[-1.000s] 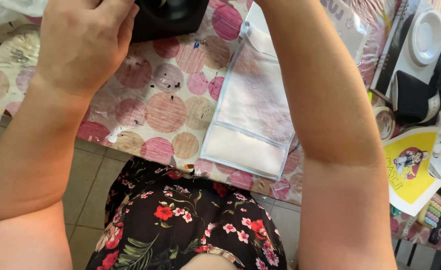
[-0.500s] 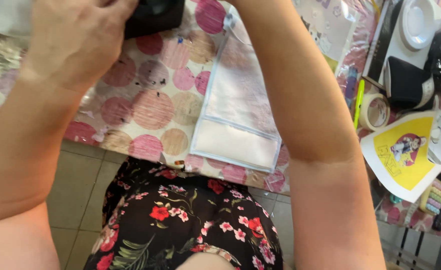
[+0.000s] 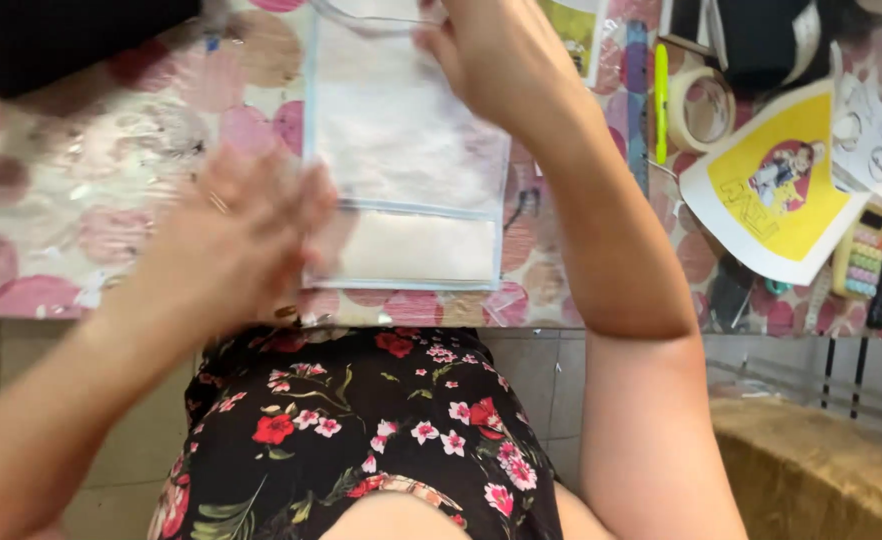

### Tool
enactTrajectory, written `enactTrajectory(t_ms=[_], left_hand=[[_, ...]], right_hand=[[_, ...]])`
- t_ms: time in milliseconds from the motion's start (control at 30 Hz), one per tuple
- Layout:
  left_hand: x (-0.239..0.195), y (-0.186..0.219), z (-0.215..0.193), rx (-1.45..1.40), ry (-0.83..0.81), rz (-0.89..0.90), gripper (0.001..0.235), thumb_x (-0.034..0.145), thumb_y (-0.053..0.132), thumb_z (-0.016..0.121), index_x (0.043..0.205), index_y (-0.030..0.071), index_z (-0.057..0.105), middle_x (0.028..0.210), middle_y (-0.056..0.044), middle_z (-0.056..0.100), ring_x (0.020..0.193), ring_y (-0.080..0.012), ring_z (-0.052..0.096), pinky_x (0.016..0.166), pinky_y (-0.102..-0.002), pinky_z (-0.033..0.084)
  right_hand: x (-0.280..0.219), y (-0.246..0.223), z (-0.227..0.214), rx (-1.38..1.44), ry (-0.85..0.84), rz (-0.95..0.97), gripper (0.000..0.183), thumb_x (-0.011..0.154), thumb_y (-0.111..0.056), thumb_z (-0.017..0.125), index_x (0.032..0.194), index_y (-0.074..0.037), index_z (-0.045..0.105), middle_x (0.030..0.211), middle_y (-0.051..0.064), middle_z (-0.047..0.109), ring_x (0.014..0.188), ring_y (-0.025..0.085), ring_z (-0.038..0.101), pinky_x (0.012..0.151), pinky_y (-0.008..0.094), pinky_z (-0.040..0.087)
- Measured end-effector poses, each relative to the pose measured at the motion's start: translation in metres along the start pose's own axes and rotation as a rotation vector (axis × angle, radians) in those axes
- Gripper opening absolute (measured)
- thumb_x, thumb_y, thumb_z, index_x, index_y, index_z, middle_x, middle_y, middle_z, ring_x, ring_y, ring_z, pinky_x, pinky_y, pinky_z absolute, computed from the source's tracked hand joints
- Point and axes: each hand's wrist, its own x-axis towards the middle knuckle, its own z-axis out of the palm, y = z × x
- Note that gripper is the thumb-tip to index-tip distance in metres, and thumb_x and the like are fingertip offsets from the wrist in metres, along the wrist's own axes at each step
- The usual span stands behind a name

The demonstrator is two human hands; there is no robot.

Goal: Measuring, marking, and cutting material to prepare a fabric pouch for finishing

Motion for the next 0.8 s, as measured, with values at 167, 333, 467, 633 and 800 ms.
enactTrajectory(t_ms=[167,333,467,633,800], left_hand=[[0.015,0.042,0.038,-0.2,0.095,0.233,0.056,0.102,0.044,0.051,0.146,0.011,0.056,0.153,-0.009,0.056,0.143,-0.031,0.051,0.122,-0.045,0.033],[0.041,0.053,0.046,-0.262,0.033,0.331,0.055,0.101,0.041,0.05,0.144,0.007,0.056,0.152,-0.01,0.056,0.141,-0.0304,0.052,0.122,-0.044,0.034],[0.067,0.059,0.047,-0.323,0.045,0.449,0.037,0.103,0.031,0.053,0.128,0.007,0.064,0.141,-0.015,0.064,0.129,-0.0361,0.06,0.112,-0.046,0.045],[0.099,0.06,0.045,-0.267,-0.007,0.577,0.029,0.099,0.018,0.054,0.126,0.011,0.065,0.14,-0.013,0.064,0.116,-0.0333,0.066,0.105,-0.042,0.048],[0.116,0.056,0.055,-0.047,-0.151,0.71,0.051,0.094,0.011,0.049,0.145,0.015,0.049,0.149,-0.011,0.055,0.117,-0.0336,0.061,0.09,-0.039,0.049]], right_hand=[[-0.099,-0.022,-0.03,0.28,-0.235,0.267,0.057,0.093,0.001,0.065,0.145,-0.013,0.045,0.096,0.006,0.076,0.08,0.02,0.071,0.076,0.036,0.056],[-0.142,-0.004,0.001,0.408,-0.257,0.418,0.063,0.092,0.002,0.068,0.146,-0.017,0.044,0.101,0.004,0.076,0.086,0.019,0.073,0.083,0.033,0.057],[-0.156,0.005,0.014,0.483,-0.124,0.292,0.053,0.094,0.003,0.066,0.141,-0.015,0.048,0.101,0.004,0.074,0.09,0.018,0.073,0.086,0.033,0.057],[-0.171,-0.001,0.012,0.487,-0.02,0.222,0.024,0.108,-0.008,0.055,0.131,-0.007,0.061,0.123,0.014,0.058,0.109,0.027,0.061,0.093,0.038,0.05],[-0.203,-0.018,0.023,0.487,0.19,0.295,0.015,0.104,0.001,0.058,0.111,0.0,0.072,0.113,0.014,0.059,0.106,0.026,0.061,0.09,0.035,0.054]])
